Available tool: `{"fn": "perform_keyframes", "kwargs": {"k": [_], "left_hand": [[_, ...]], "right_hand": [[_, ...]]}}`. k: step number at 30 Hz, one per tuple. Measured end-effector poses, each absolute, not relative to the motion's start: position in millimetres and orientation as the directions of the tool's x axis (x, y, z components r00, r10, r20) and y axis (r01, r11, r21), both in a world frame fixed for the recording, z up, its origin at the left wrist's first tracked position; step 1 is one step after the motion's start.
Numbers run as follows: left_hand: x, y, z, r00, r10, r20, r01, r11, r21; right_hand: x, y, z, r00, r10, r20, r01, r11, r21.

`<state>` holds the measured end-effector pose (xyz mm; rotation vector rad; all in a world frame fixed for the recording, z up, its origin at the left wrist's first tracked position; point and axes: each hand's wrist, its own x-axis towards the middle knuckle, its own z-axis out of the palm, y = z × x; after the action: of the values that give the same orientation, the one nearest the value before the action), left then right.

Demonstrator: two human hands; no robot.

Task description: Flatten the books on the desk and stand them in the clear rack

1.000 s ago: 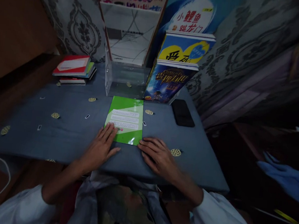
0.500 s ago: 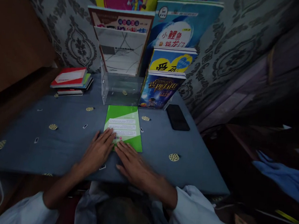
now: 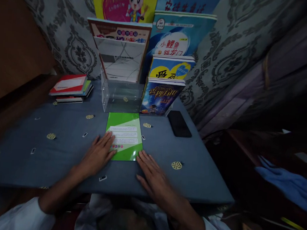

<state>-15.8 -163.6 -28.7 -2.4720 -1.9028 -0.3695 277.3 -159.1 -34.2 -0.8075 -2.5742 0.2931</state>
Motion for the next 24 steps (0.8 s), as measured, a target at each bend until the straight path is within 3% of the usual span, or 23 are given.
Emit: {"fn": "perform_keyframes", "kwargs": {"k": [9,24], "left_hand": [[-37,-88,2,0.172,0.984,-0.056,0.976,-0.162,0.147],[-45,-54,-10,0.149,0.989,0.009,0.978,-0.149,0.144]], "right_hand": [[276,-160,-29,-0.726,0.582,0.368,0.491,0.812,-0.316],[276,-161,-29,-0.74,0.59,0.323,0.509,0.805,-0.305]]}}
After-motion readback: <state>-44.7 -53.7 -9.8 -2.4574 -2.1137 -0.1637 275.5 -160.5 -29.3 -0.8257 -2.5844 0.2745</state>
